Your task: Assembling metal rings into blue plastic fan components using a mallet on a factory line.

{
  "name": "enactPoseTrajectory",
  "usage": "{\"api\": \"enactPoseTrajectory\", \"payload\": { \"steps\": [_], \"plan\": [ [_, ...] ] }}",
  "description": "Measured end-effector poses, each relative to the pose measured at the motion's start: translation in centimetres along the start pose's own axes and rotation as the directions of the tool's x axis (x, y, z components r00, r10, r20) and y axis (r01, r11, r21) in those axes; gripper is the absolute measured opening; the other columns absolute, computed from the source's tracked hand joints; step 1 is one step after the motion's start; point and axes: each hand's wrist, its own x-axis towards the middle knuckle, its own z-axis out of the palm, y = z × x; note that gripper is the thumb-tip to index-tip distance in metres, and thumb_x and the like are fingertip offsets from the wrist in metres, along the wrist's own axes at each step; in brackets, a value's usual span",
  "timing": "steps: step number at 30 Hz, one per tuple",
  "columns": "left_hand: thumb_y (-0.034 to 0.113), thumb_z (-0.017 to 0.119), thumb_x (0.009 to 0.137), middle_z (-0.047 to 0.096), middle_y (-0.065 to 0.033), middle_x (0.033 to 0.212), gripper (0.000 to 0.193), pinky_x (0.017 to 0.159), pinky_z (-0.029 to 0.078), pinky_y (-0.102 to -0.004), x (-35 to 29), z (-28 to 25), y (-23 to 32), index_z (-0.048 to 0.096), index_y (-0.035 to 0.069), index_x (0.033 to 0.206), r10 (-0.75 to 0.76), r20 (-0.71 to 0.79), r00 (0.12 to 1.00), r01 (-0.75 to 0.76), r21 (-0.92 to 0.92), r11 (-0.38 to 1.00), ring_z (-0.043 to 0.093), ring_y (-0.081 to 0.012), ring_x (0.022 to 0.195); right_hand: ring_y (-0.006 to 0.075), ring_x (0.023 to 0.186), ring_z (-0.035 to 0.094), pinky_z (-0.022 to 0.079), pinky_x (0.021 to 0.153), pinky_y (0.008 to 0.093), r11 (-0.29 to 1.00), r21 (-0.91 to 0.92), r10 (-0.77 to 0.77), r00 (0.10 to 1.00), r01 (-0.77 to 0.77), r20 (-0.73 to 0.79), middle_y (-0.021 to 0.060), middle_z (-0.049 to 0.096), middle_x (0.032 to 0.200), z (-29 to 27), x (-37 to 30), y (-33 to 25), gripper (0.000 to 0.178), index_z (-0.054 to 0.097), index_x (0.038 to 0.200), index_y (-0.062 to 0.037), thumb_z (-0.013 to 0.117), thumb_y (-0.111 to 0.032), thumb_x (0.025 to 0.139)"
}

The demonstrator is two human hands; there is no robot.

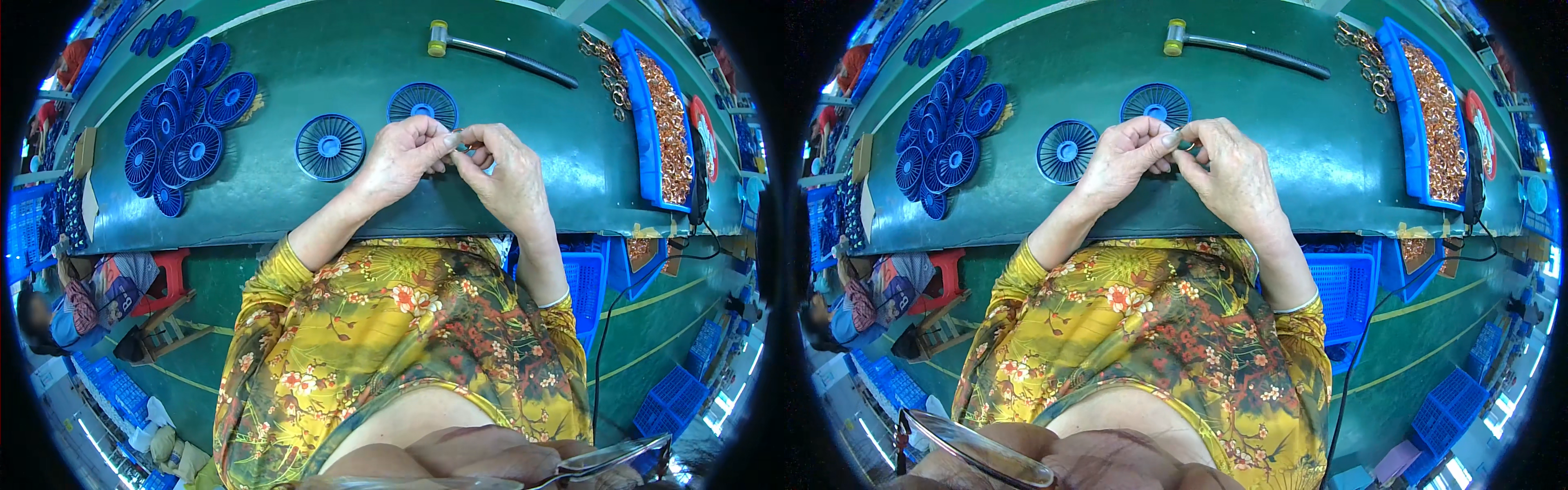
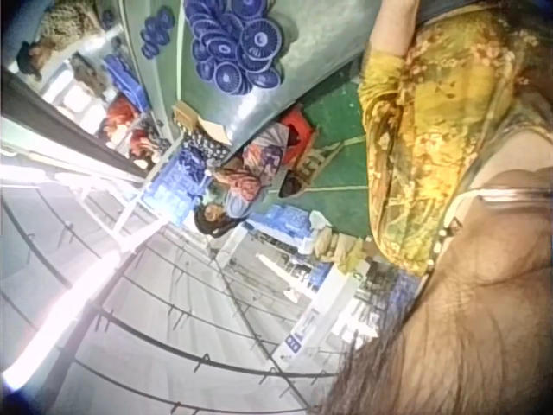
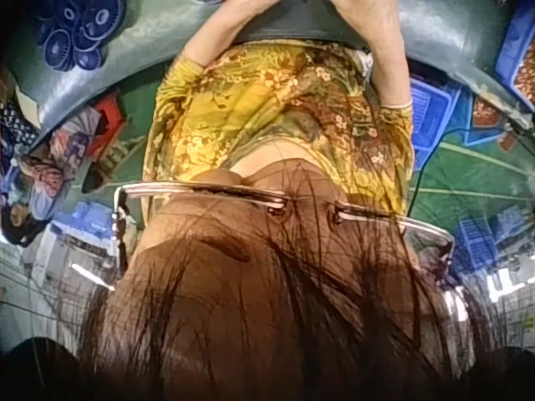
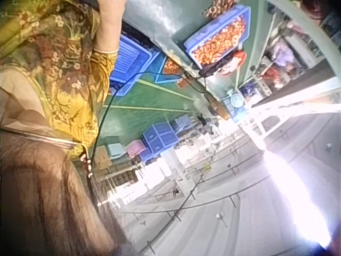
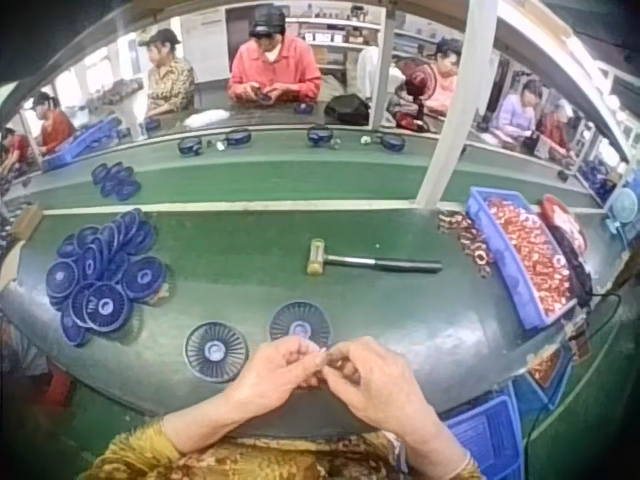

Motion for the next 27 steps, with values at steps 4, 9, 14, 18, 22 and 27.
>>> {"api": "enactPoseTrajectory", "payload": {
  "steps": [4, 9, 14, 18, 22, 27],
  "plan": [
    [0.031, 0.052, 0.097, 0.061, -0.0014, 0.078, 0.03, 0.062, 0.046, -0.0201, 0.0, -0.4, -0.4, 0.061, 0.003, 0.092, -0.018, 0.019, 1.0, 0.019, -0.026, 0.999, 0.055, -0.0067, 0.066, 0.0203, 0.067, 0.063, 0.052, 0.06, 0.0308, 0.987, 0.142, 0.067, 0.997, -0.072, 0.04, 0.0111, 0.062, 0.084, 0.0, -0.1, 0.3, 0.018, 0.06, 0.093, -0.0017, 0.068, -0.009, 0.079],
    [0.032, 0.05, 0.098, 0.062, -0.0033, 0.08, 0.032, 0.065, 0.047, -0.0212, -0.2, -0.4, -0.4, 0.061, 0.002, 0.095, 0.022, 0.022, 1.0, -0.019, -0.11, 0.994, 0.057, -0.0081, 0.069, 0.0225, 0.07, 0.065, 0.053, 0.061, 0.0322, 0.99, 0.132, 0.038, 0.999, -0.04, 0.013, 0.0118, 0.063, 0.084, 0.5, 0.2, 0.3, 0.016, 0.059, 0.093, -0.0014, 0.066, -0.007, 0.08],
    [0.035, 0.05, 0.097, 0.062, -0.004, 0.082, 0.035, 0.066, 0.049, -0.0223, -0.2, -0.5, -0.1, 0.061, 0.001, 0.097, 0.007, -0.001, 1.0, -0.007, -0.137, 0.991, 0.059, -0.009, 0.071, 0.0288, 0.075, 0.064, 0.052, 0.065, 0.0374, 0.999, -0.007, -0.037, 0.999, 0.037, -0.024, 0.0128, 0.062, 0.084, 0.4, 0.5, 0.2, 0.015, 0.058, 0.091, -0.0022, 0.065, -0.006, 0.08],
    [0.032, 0.053, 0.096, 0.062, -0.0042, 0.085, 0.033, 0.068, 0.049, -0.0231, -0.5, -0.6, -0.2, 0.061, 0.0, 0.1, -0.024, 0.013, 1.0, 0.025, -0.114, 0.993, 0.059, -0.0099, 0.073, 0.0307, 0.077, 0.062, 0.051, 0.066, 0.0399, 0.997, -0.056, -0.054, 0.998, 0.052, -0.019, 0.0122, 0.061, 0.085, 0.7, 0.1, -0.1, 0.014, 0.057, 0.091, -0.0035, 0.065, -0.007, 0.08],
    [0.03, 0.054, 0.096, 0.063, -0.0039, 0.085, 0.031, 0.068, 0.049, -0.0228, -1.4, -0.6, -0.5, 0.061, 0.001, 0.101, -0.009, 0.004, 1.0, 0.009, -0.115, 0.993, 0.059, -0.0096, 0.073, 0.0305, 0.077, 0.062, 0.051, 0.066, 0.04, 0.994, -0.086, -0.071, 0.997, 0.069, -0.012, 0.0118, 0.061, 0.086, 1.0, -0.8, -0.8, 0.014, 0.057, 0.092, -0.0041, 0.065, -0.007, 0.081],
    [0.028, 0.05, 0.097, 0.063, -0.0039, 0.081, 0.03, 0.065, 0.05, -0.0216, -1.7, -0.5, -1.1, 0.061, 0.001, 0.101, -0.031, -0.013, 0.999, 0.028, -0.183, 0.983, 0.06, -0.0082, 0.071, 0.0297, 0.078, 0.062, 0.051, 0.066, 0.0388, 0.996, -0.056, -0.076, 0.997, 0.075, -0.018, 0.011, 0.061, 0.087, 1.2, -1.1, -0.9, 0.015, 0.058, 0.094, -0.0048, 0.065, -0.008, 0.081]
  ]
}}
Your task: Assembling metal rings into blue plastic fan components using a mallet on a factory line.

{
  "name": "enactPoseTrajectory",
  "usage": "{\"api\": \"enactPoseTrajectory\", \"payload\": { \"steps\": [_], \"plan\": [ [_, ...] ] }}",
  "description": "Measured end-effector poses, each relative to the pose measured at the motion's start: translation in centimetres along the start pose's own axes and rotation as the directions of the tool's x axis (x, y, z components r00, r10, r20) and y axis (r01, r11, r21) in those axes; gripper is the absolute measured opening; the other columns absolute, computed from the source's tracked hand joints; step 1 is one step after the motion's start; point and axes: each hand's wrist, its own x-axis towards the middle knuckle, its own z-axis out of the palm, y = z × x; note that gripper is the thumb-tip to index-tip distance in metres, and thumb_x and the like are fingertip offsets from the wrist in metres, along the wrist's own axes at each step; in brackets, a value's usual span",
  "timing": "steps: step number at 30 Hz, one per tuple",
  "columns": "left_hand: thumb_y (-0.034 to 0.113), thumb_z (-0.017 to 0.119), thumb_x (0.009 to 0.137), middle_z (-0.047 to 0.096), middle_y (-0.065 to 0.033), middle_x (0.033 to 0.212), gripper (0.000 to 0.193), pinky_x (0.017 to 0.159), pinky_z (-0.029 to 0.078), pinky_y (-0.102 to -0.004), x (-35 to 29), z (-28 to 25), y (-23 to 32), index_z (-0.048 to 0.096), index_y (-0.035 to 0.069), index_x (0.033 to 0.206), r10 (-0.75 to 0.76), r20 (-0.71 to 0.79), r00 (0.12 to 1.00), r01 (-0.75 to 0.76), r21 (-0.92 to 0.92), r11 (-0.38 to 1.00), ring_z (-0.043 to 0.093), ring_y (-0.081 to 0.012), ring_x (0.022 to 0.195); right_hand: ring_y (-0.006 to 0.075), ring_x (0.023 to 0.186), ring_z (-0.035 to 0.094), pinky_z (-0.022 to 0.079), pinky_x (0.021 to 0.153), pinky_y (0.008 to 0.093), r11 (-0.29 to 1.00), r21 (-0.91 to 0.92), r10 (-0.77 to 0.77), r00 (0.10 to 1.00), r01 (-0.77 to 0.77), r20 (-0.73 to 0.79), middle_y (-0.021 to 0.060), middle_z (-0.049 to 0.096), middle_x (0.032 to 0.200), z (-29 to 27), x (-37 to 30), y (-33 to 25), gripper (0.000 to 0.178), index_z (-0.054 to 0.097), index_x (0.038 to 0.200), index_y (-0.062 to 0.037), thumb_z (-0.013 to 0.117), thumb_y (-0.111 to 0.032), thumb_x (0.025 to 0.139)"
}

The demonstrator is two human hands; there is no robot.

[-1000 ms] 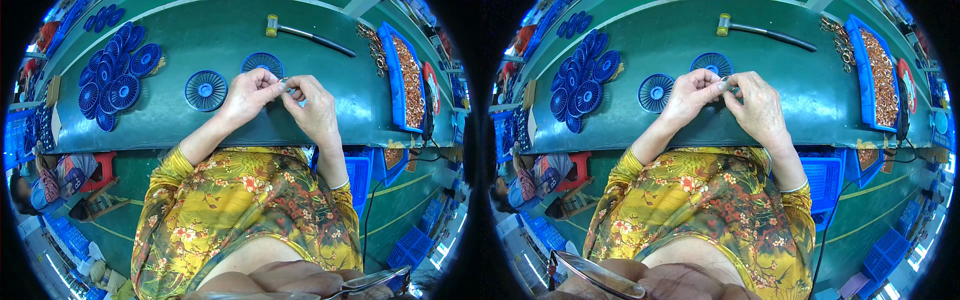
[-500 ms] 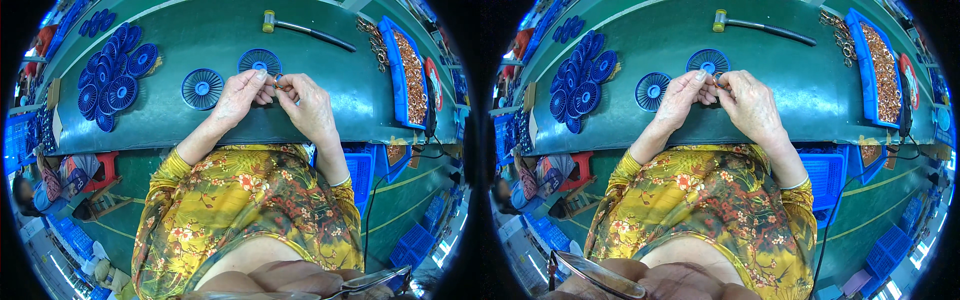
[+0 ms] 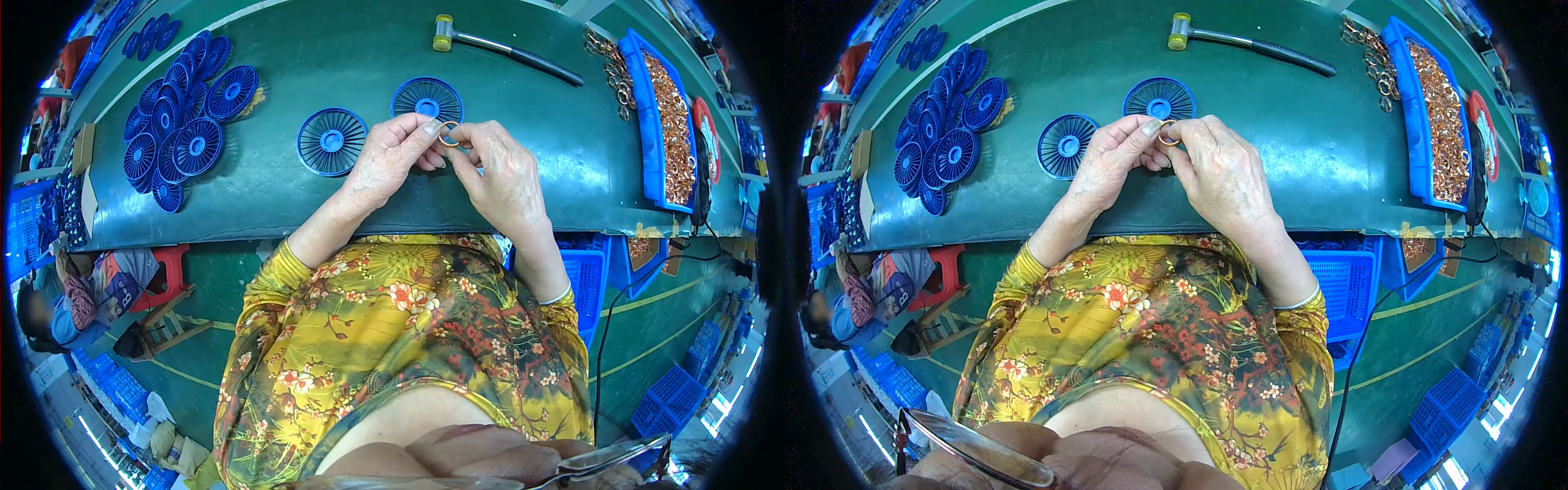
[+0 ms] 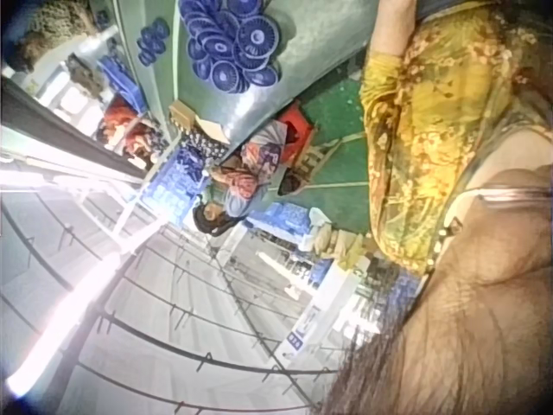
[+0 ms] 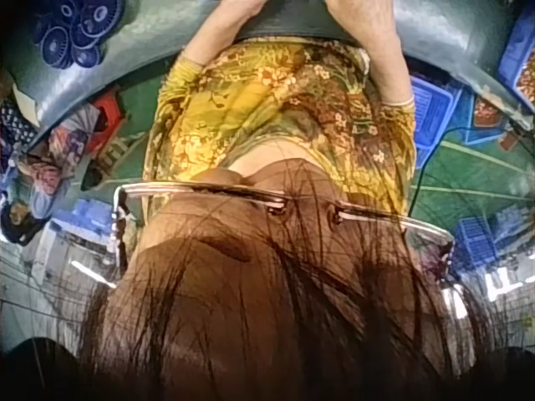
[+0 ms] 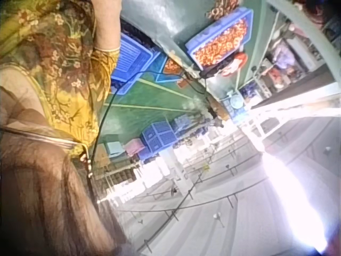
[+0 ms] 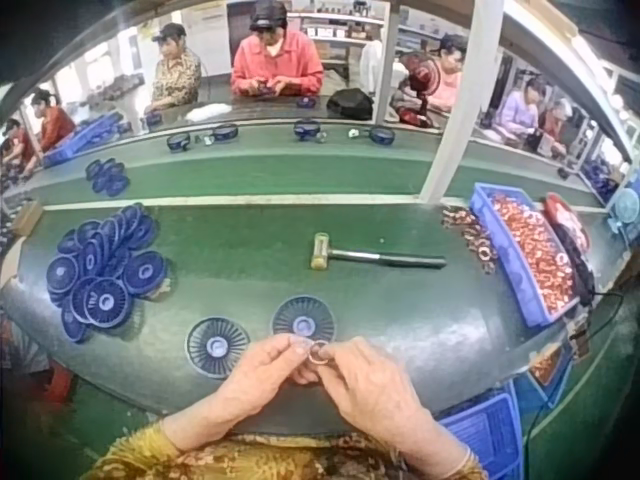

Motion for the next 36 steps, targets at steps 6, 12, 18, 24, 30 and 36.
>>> {"api": "enactPoseTrajectory", "payload": {
  "steps": [6, 12, 18, 24, 30, 36],
  "plan": [
    [0.027, 0.048, 0.098, 0.062, -0.0032, 0.08, 0.029, 0.064, 0.049, -0.0224, 1.7, -0.2, 1.2, 0.061, 0.0, 0.099, 0.053, 0.015, 0.998, -0.053, -0.014, 0.998, 0.058, -0.0085, 0.069, 0.0299, 0.077, 0.062, 0.05, 0.066, 0.0386, 0.999, -0.022, -0.035, 0.999, 0.035, -0.01, 0.0113, 0.061, 0.086, -0.7, 2.0, 0.5, 0.014, 0.059, 0.093, -0.0049, 0.065, -0.008, 0.081],
    [0.008, 0.06, 0.086, 0.064, -0.0153, 0.084, 0.011, 0.067, 0.05, -0.0354, 0.3, -2.0, 1.7, 0.062, 0.0, 0.093, 0.717, 0.013, 0.697, -0.466, 0.768, 0.439, 0.063, -0.0307, 0.075, 0.0244, 0.076, 0.063, 0.051, 0.065, 0.032, 0.979, 0.04, -0.188, 0.961, 0.201, -0.205, 0.0113, 0.062, 0.088, -4.6, 6.8, 2.4, 0.013, 0.063, 0.087, -0.0029, 0.071, -0.004, 0.077],
    [0.018, 0.074, 0.072, 0.06, -0.0178, 0.111, 0.031, 0.093, 0.044, -0.0442, -4.5, -4.9, 2.2, 0.061, 0.002, 0.096, 0.768, 0.074, 0.637, -0.323, 0.93, 0.178, 0.054, -0.0361, 0.108, 0.0203, 0.09, 0.061, 0.051, 0.065, 0.0255, 0.896, -0.151, -0.423, 0.697, 0.418, -0.58, 0.0128, 0.061, 0.1, -16.0, 16.2, -1.1, 0.01, 0.061, 0.09, -0.0009, 0.066, 0.0, 0.081],
    [0.037, 0.078, 0.067, 0.045, -0.0238, 0.131, 0.055, 0.107, 0.023, -0.0564, -5.5, -8.2, 0.4, 0.06, 0.003, 0.106, 0.57, -0.026, 0.821, -0.12, 0.969, 0.217, 0.035, -0.0428, 0.127, 0.017, 0.08, 0.064, 0.048, 0.072, 0.0293, 0.84, -0.431, -0.542, 0.507, 0.33, -0.67, 0.0072, 0.067, 0.084, -23.1, 32.2, -5.6, 0.022, 0.064, 0.097, -0.0065, 0.07, -0.022, 0.082],
    [0.043, 0.077, 0.068, 0.043, -0.0235, 0.133, 0.059, 0.108, 0.022, -0.0554, -3.3, -9.8, -0.8, 0.061, 0.003, 0.108, 0.573, -0.004, 0.819, -0.173, 0.951, 0.255, 0.034, -0.0421, 0.128, 0.0278, 0.089, 0.064, 0.049, 0.079, 0.0374, 0.897, -0.443, -0.35, 0.641, 0.017, -0.684, 0.0072, 0.069, 0.094, -27.4, 45.1, -9.2, 0.023, 0.069, 0.093, -0.0169, 0.063, -0.035, 0.081],
    [0.045, 0.077, 0.068, 0.042, -0.0221, 0.135, 0.059, 0.108, 0.022, -0.0552, -4.4, -9.7, -0.9, 0.061, 0.005, 0.108, 0.522, -0.028, 0.852, -0.134, 0.953, 0.27, 0.035, -0.0413, 0.128, 0.0347, 0.099, 0.062, 0.047, 0.086, 0.038, 0.69, -0.666, -0.206, 0.806, -0.281, -0.554, 0.0177, 0.065, 0.105, -29.9, 52.9, -7.1, 0.036, 0.07, 0.095, -0.0081, 0.056, -0.029, 0.07]
  ]
}}
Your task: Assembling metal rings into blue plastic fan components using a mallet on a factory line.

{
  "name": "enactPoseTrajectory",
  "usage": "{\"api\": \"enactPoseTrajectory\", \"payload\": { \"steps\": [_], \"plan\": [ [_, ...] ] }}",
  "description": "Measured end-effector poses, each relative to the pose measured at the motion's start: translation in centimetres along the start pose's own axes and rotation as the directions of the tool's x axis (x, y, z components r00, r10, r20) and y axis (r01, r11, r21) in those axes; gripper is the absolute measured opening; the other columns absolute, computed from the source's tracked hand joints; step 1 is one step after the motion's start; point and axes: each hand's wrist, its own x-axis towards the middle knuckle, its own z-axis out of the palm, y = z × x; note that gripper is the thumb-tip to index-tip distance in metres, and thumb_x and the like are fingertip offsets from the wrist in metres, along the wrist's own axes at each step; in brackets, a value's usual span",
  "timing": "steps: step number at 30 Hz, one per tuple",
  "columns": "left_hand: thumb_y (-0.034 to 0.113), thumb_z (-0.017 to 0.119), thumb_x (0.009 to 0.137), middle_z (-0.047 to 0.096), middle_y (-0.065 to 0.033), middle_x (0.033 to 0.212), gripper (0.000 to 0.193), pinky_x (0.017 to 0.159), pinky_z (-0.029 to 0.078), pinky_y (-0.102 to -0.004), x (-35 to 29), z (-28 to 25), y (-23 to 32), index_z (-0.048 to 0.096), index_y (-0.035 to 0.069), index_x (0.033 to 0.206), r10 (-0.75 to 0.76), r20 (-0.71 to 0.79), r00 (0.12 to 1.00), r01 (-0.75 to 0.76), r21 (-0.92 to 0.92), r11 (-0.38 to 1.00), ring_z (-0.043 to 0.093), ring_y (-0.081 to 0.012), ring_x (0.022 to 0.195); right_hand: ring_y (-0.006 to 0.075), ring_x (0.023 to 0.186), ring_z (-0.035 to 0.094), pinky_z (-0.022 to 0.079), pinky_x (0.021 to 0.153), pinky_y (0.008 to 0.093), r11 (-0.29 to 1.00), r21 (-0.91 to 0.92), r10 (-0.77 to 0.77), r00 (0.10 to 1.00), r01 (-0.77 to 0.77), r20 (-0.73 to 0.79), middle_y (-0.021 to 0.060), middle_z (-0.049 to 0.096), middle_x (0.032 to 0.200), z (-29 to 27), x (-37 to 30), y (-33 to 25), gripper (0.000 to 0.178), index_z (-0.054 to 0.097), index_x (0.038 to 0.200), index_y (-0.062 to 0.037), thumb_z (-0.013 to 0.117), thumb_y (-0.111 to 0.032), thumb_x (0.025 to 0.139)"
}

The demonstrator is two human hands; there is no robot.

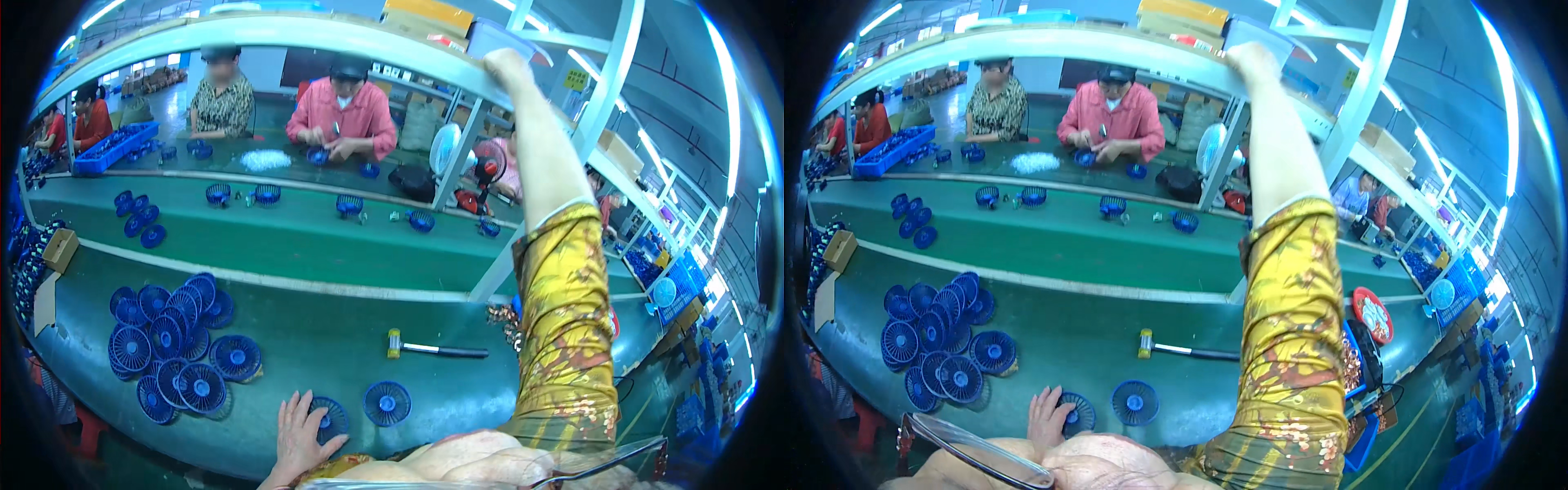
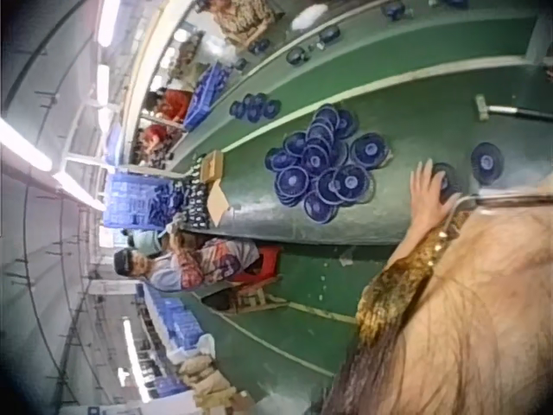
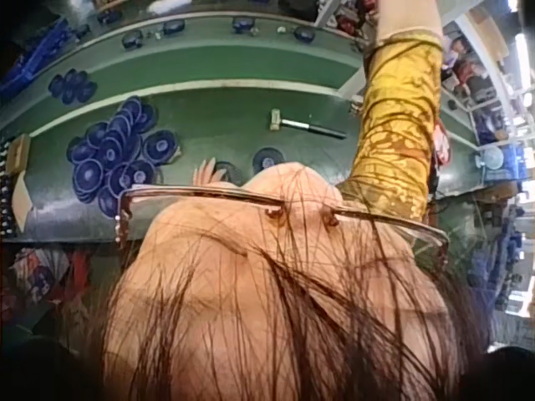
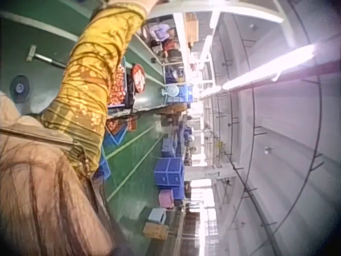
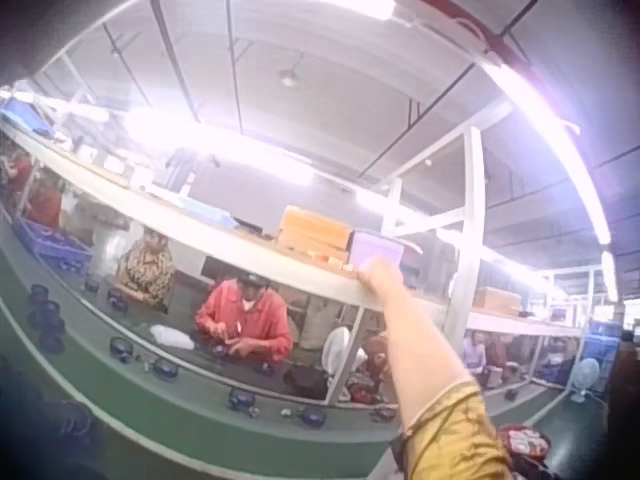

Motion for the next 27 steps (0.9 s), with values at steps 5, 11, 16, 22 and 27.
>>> {"api": "enactPoseTrajectory", "payload": {
  "steps": [5, 11, 16, 22, 27],
  "plan": [
    [0.04, 0.079, 0.063, 0.037, -0.0207, 0.139, 0.067, 0.109, 0.02, -0.0568, 1.3, -1.0, 1.0, 0.055, 0.007, 0.116, 0.052, 0.058, 0.997, -0.051, -0.019, 0.999, 0.03, -0.0449, 0.13, 0.0283, 0.086, 0.066, 0.049, 0.079, 0.0382, 0.977, 0.077, -0.177, 0.962, 0.197, -0.208, 0.0173, 0.068, 0.091, 2.0, 0.4, 4.8, 0.034, 0.069, 0.097, -0.0072, 0.057, -0.029, 0.075],
    [0.028, 0.08, 0.065, 0.033, -0.0219, 0.144, 0.064, 0.11, 0.019, -0.0567, 1.2, -1.5, 0.9, 0.053, 0.006, 0.119, 0.055, 0.089, 0.995, -0.05, -0.052, 0.997, 0.027, -0.0439, 0.134, 0.0102, 0.075, 0.055, 0.046, 0.07, 0.026, 0.699, 0.681, -0.124, 0.975, 0.219, -0.187, 0.0025, 0.064, 0.083, -2.3, -16.6, 3.0, 0.018, 0.067, 0.094, -0.0008, 0.062, -0.015, 0.084],
    [0.029, 0.078, 0.07, 0.031, -0.0271, 0.143, 0.063, 0.109, 0.02, -0.0561, 0.9, -1.4, 1.0, 0.052, 0.002, 0.121, 0.077, 0.113, 0.991, -0.07, -0.067, 0.995, 0.027, -0.0451, 0.133, 0.011, 0.07, 0.06, 0.048, 0.065, 0.0252, 0.876, 0.483, -0.102, 0.976, -0.003, 0.191, 0.0049, 0.066, 0.079, 2.0, -36.6, 10.8, 0.029, 0.066, 0.1, 0.0003, 0.063, -0.026, 0.087],
    [0.032, 0.077, 0.073, 0.03, -0.027, 0.143, 0.062, 0.109, 0.021, -0.0568, 0.4, -1.6, 1.3, 0.051, 0.003, 0.121, 0.224, 0.213, 0.951, -0.201, -0.126, 0.971, 0.026, -0.0462, 0.134, 0.0293, 0.089, 0.067, 0.05, 0.081, 0.0382, 0.828, 0.006, 0.532, 0.788, -0.561, 0.31, 0.0169, 0.069, 0.091, 6.3, -53.5, 23.1, 0.038, 0.064, 0.106, -0.0027, 0.066, -0.031, 0.081],
    [0.033, 0.079, 0.07, 0.033, -0.0258, 0.142, 0.058, 0.108, 0.025, -0.0549, -0.4, -2.5, 0.1, 0.056, 0.004, 0.115, 0.275, 0.222, 0.935, -0.23, -0.209, 0.951, 0.028, -0.0445, 0.133, 0.034, 0.1, 0.061, 0.048, 0.084, 0.0444, 0.853, -0.13, 0.517, 0.782, -0.506, 0.348, 0.019, 0.064, 0.103, 8.2, -54.0, 21.7, 0.047, 0.058, 0.12, -0.0133, 0.063, -0.04, 0.083]
  ]
}}
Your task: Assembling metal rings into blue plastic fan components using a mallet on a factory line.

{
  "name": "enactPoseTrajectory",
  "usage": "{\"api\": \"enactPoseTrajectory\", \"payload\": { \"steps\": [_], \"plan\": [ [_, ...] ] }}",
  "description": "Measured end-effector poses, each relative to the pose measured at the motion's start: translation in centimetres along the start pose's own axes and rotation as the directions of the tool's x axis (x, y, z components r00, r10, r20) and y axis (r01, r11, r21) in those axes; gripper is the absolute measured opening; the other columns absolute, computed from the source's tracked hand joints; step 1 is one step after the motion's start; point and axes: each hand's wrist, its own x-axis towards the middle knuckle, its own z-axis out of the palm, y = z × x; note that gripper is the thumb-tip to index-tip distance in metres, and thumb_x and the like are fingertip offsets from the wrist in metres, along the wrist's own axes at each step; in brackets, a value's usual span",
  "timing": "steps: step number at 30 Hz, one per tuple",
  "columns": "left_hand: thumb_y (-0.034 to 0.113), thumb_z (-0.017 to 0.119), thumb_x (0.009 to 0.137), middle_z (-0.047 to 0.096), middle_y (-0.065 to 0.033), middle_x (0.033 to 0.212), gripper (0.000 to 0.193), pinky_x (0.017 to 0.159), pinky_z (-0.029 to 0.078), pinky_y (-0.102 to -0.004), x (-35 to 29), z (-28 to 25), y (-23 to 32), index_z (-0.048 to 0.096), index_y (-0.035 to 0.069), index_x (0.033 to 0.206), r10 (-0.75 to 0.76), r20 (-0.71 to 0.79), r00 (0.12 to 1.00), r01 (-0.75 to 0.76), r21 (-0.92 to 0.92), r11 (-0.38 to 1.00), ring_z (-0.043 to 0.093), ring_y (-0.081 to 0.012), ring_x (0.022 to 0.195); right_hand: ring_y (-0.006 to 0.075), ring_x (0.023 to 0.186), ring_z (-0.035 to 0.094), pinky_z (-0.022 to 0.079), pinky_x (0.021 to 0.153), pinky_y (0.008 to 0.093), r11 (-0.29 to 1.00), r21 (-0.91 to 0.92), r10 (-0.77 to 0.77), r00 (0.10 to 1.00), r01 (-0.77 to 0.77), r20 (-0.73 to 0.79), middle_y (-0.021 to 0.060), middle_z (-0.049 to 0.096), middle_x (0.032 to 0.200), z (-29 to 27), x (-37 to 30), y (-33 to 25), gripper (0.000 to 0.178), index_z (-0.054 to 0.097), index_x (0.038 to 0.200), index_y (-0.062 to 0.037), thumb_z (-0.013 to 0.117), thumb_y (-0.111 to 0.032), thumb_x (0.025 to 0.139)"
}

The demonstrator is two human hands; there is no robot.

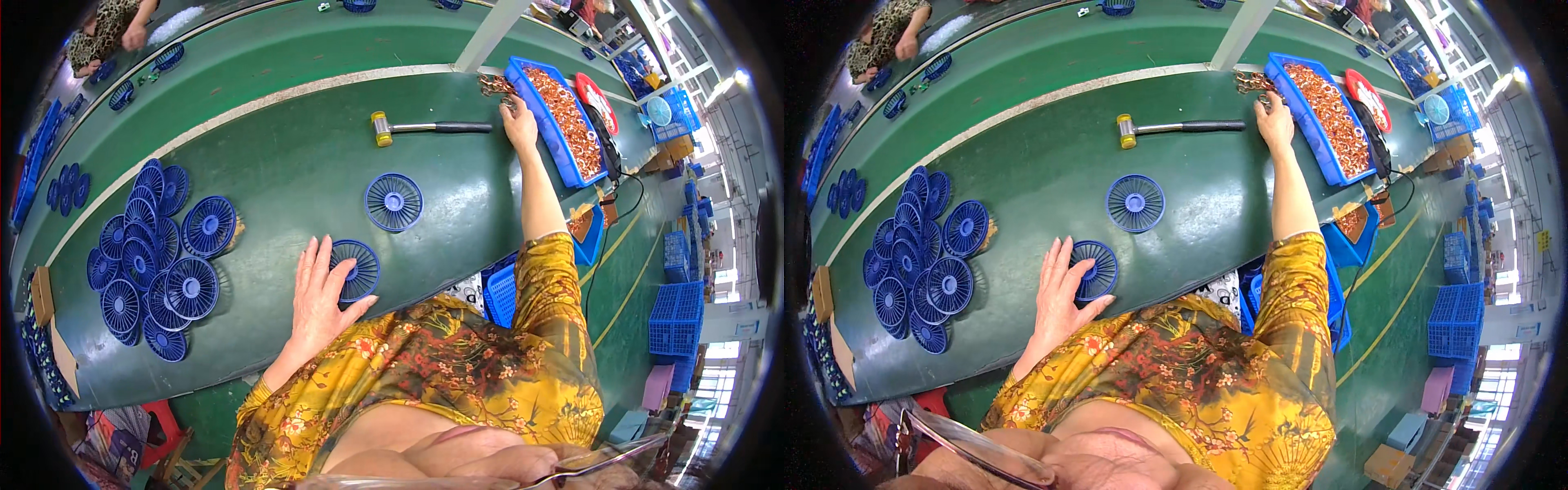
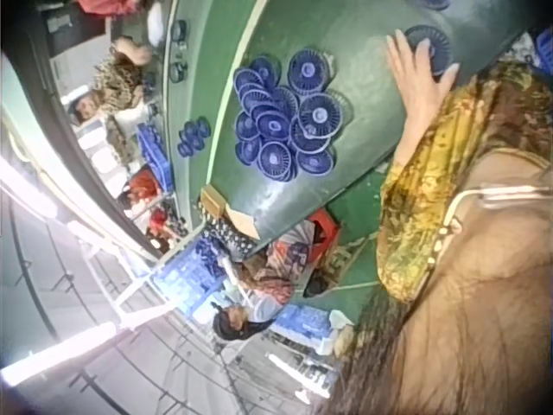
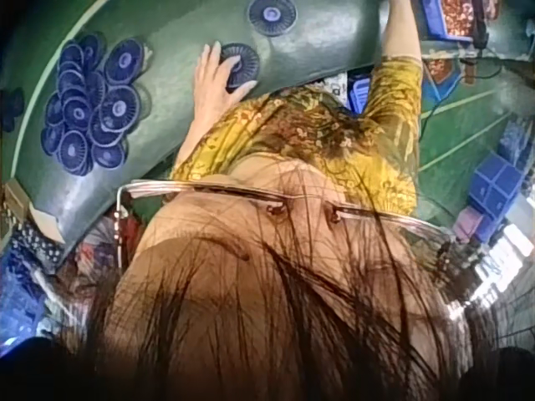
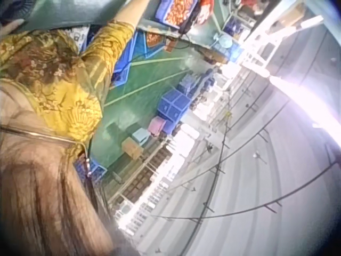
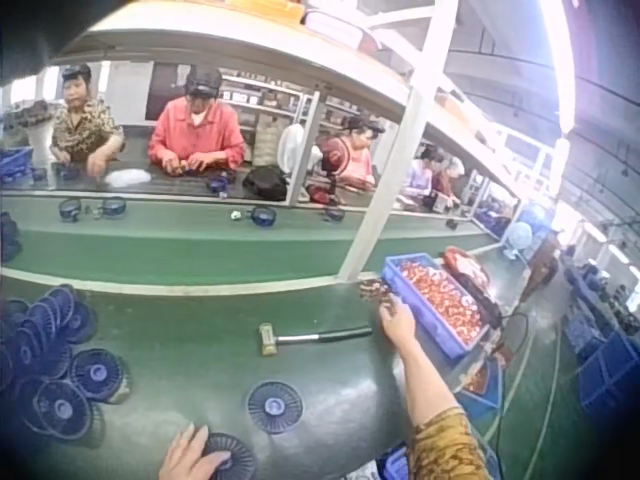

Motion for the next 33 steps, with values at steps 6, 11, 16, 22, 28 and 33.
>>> {"api": "enactPoseTrajectory", "payload": {
  "steps": [6, 11, 16, 22, 28, 33],
  "plan": [
    [0.032, 0.079, 0.07, 0.04, -0.0242, 0.139, 0.055, 0.107, 0.031, -0.0484, 0.8, -0.5, 0.0, 0.059, 0.005, 0.113, -0.016, 0.002, 1.0, 0.016, -0.065, 0.998, 0.034, -0.0405, 0.132, 0.0362, 0.092, 0.064, 0.05, 0.083, 0.0462, 0.955, -0.26, 0.145, 0.989, -0.139, 0.003, 0.0187, 0.066, 0.098, 1.9, 1.2, 0.9, 0.038, 0.061, 0.109, -0.0119, 0.058, -0.041, 0.086],
    [0.017, 0.072, 0.077, 0.061, -0.0222, 0.115, 0.039, 0.096, 0.045, -0.0421, 0.8, -0.3, 0.0, 0.06, 0.001, 0.11, -0.121, -0.235, 0.964, 0.074, -0.2, 0.977, 0.056, -0.0383, 0.114, 0.0256, 0.077, 0.067, 0.052, 0.068, 0.0373, 0.994, 0.097, -0.045, 0.999, 0.042, 0.023, 0.0105, 0.069, 0.082, 0.2, -2.3, -0.2, 0.034, 0.067, 0.091, -0.0037, 0.064, -0.037, 0.085],
    [0.014, 0.066, 0.086, 0.058, -0.0131, 0.07, 0.021, 0.054, 0.045, -0.0349, 0.7, 1.5, 1.0, 0.06, 0.0, 0.1, -0.334, -0.462, 0.822, 0.271, -0.199, 0.942, 0.056, -0.0249, 0.055, 0.0118, 0.071, 0.063, 0.051, 0.063, 0.023, 0.463, 0.876, -0.127, 0.968, -0.137, 0.218, 0.0058, 0.066, 0.082, -5.2, -7.9, -3.8, 0.021, 0.065, 0.097, 0.002, 0.069, -0.015, 0.085],
    [0.016, 0.062, 0.09, 0.058, -0.0022, 0.073, 0.02, 0.058, 0.044, -0.025, 4.4, 3.6, 5.7, 0.059, -0.002, 0.098, -0.443, -0.433, 0.785, 0.219, -0.476, 0.852, 0.051, -0.0074, 0.065, 0.0212, 0.078, 0.067, 0.055, 0.067, 0.0287, 0.108, 0.972, -0.255, 0.939, -0.209, 0.231, 0.0141, 0.067, 0.09, -8.6, -12.8, -6.0, 0.018, 0.063, 0.099, 0.0055, 0.067, -0.004, 0.084],
    [0.028, 0.046, 0.098, 0.062, -0.011, 0.096, 0.033, 0.075, 0.053, -0.0302, 10.1, 7.1, 10.2, 0.053, -0.003, 0.107, -0.48, -0.054, 0.876, 0.295, -0.727, 0.62, 0.062, -0.0165, 0.083, 0.0228, 0.073, 0.067, 0.054, 0.065, 0.0317, -0.068, 0.98, -0.307, 0.939, -0.186, 0.157, 0.0142, 0.067, 0.085, -9.2, -15.6, -3.8, 0.019, 0.063, 0.1, 0.002, 0.062, -0.014, 0.09],
    [0.046, 0.038, 0.099, 0.05, 0.0047, 0.079, 0.044, 0.058, 0.032, -0.0192, 12.7, 10.3, 13.3, 0.056, 0.006, 0.098, -0.468, 0.153, 0.871, 0.349, -0.862, 0.368, 0.04, -0.0036, 0.068, 0.0199, 0.076, 0.064, 0.053, 0.066, 0.0301, -0.182, 0.967, -0.295, 0.948, -0.18, 0.121, 0.0134, 0.065, 0.091, -9.7, -16.8, -1.7, 0.016, 0.065, 0.097, 0.0031, 0.061, -0.011, 0.09]
  ]
}}
